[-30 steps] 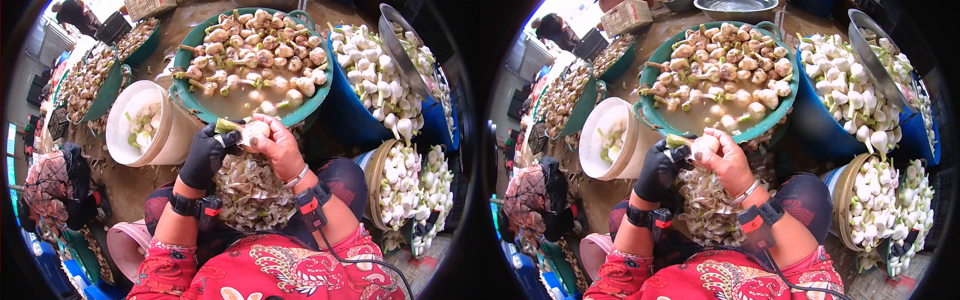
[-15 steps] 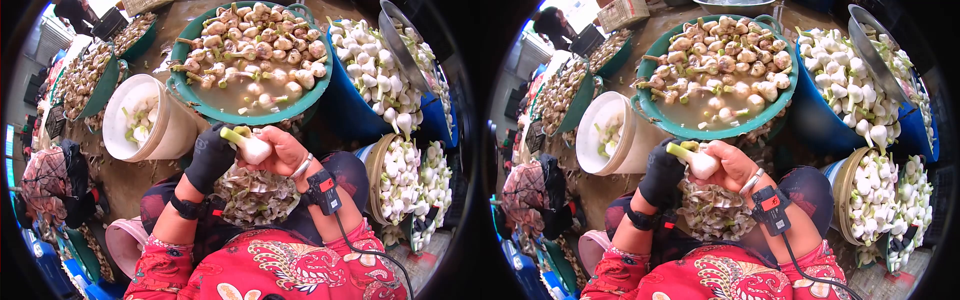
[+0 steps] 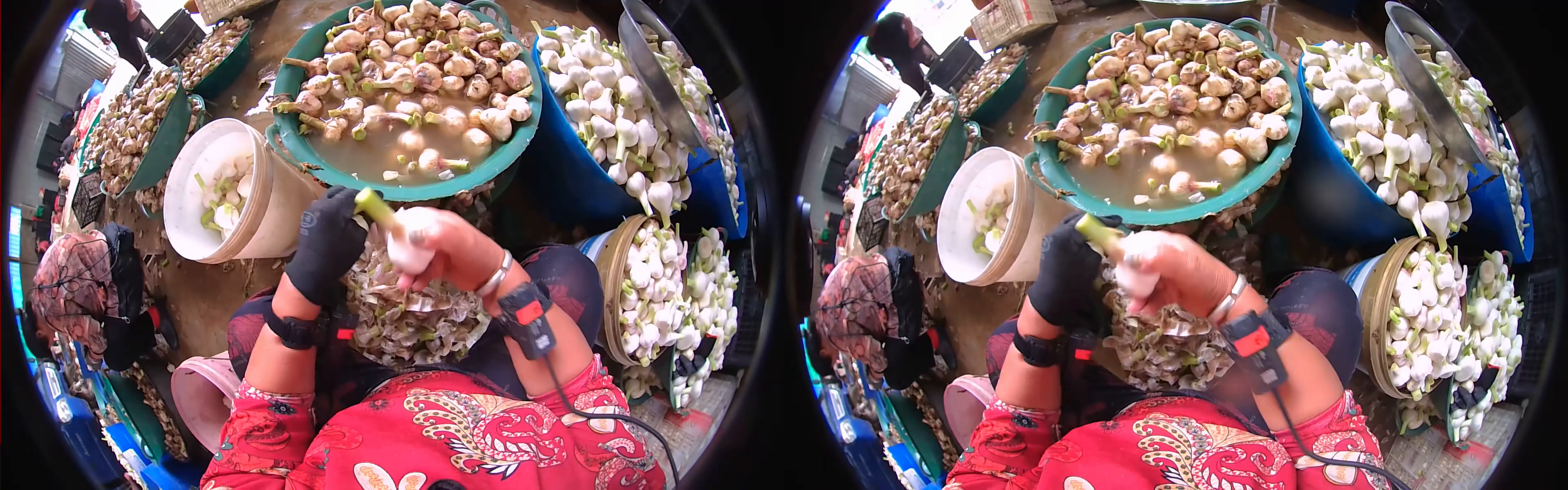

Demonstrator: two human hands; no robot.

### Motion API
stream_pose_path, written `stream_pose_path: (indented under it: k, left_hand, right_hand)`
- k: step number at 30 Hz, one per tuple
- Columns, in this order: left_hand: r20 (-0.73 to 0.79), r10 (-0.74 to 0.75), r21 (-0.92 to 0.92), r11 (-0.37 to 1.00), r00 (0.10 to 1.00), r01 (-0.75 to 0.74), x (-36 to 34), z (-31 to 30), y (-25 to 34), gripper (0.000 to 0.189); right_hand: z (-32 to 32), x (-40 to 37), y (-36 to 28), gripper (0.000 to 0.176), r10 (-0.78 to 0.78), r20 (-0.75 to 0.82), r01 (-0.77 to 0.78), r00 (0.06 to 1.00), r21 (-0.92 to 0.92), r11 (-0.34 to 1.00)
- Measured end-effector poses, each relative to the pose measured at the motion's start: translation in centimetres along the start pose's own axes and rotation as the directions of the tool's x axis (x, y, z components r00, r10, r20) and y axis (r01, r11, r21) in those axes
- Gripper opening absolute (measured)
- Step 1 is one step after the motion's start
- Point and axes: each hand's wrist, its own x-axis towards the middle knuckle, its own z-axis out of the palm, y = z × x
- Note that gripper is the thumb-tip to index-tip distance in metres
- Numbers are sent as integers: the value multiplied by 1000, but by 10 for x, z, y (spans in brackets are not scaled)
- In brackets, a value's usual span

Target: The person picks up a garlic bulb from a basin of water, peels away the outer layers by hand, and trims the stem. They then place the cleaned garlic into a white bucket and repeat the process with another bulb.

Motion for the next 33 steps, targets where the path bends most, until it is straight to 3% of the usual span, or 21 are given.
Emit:
stream_pose_path:
  k: [1,3,4,7,9,10,11,13,15,17,18,21,22,23,25,26,27,29,30,32,33]
  left_hand:
    - [-2,-2,-2,1000,1000,2,2,-2,-1,26]
    - [-3,-22,-90,996,1000,21,-3,7,-10,28]
    - [7,-163,-316,936,987,157,-5,13,-9,30]
    - [113,-499,-797,471,859,378,-1,4,7,36]
    - [187,-509,-745,485,840,459,1,-11,8,41]
    - [286,-429,-773,425,857,471,-2,-14,10,42]
    - [378,-341,-792,361,861,491,-4,-16,14,44]
    - [382,-342,-813,318,859,488,-5,-1,26,46]
    - [201,-316,-805,486,927,340,-5,7,30,47]
    - [198,-364,-822,445,910,356,-6,4,30,43]
    - [213,-384,-783,483,898,392,-5,1,31,41]
    - [239,-410,-775,466,880,427,-9,-2,19,38]
    - [251,-411,-805,414,876,425,-11,-3,12,35]
    - [245,-417,-804,416,875,424,-9,-5,4,35]
    - [168,-474,-830,406,865,384,-2,-13,-9,34]
    - [104,-511,-902,313,853,298,0,-11,-9,34]
    - [15,-420,-851,471,907,232,-5,-13,-22,34]
    - [199,-407,-957,114,892,265,-4,-24,-34,33]
    - [203,-402,-956,116,893,269,-3,-21,-30,33]
    - [142,-463,-972,104,875,213,0,-8,-9,30]
    - [148,-463,-971,98,874,216,-4,-6,-9,30]
  right_hand:
    - [4,-4,-1,61,34,127,-53,991,146,988]
    - [5,-8,-1,53,31,127,-60,991,234,970]
    - [4,-8,-2,59,33,162,-79,986,283,956]
    - [7,-8,-9,63,-34,175,-17,984,282,959]
    - [-2,0,1,59,-246,-159,237,956,-71,969]
    - [-2,1,0,59,-268,-231,243,935,-132,961]
    - [0,4,1,59,-274,-233,249,933,-131,960]
    - [3,12,8,59,-549,-294,329,782,-553,765]
    - [2,16,13,59,-589,-248,318,769,-651,689]
    - [6,20,10,54,-462,-292,460,837,-81,884]
    - [5,24,9,42,-394,-328,477,859,233,847]
    - [0,38,5,27,-472,-398,605,787,348,716]
    - [1,41,1,19,-571,-408,686,713,233,690]
    - [1,36,-4,16,-544,-431,677,720,264,687]
    - [2,21,-13,16,-570,-208,607,795,265,749]
    - [15,11,-11,14,-462,-148,483,874,177,857]
    - [14,5,-2,15,-395,-12,393,919,-69,917]
    - [8,5,23,14,-105,86,136,991,-652,746]
    - [4,9,29,14,-111,82,138,990,-651,746]
    - [4,12,30,16,-389,-77,153,918,-836,527]
    - [1,15,25,18,-405,-267,128,874,-679,723]
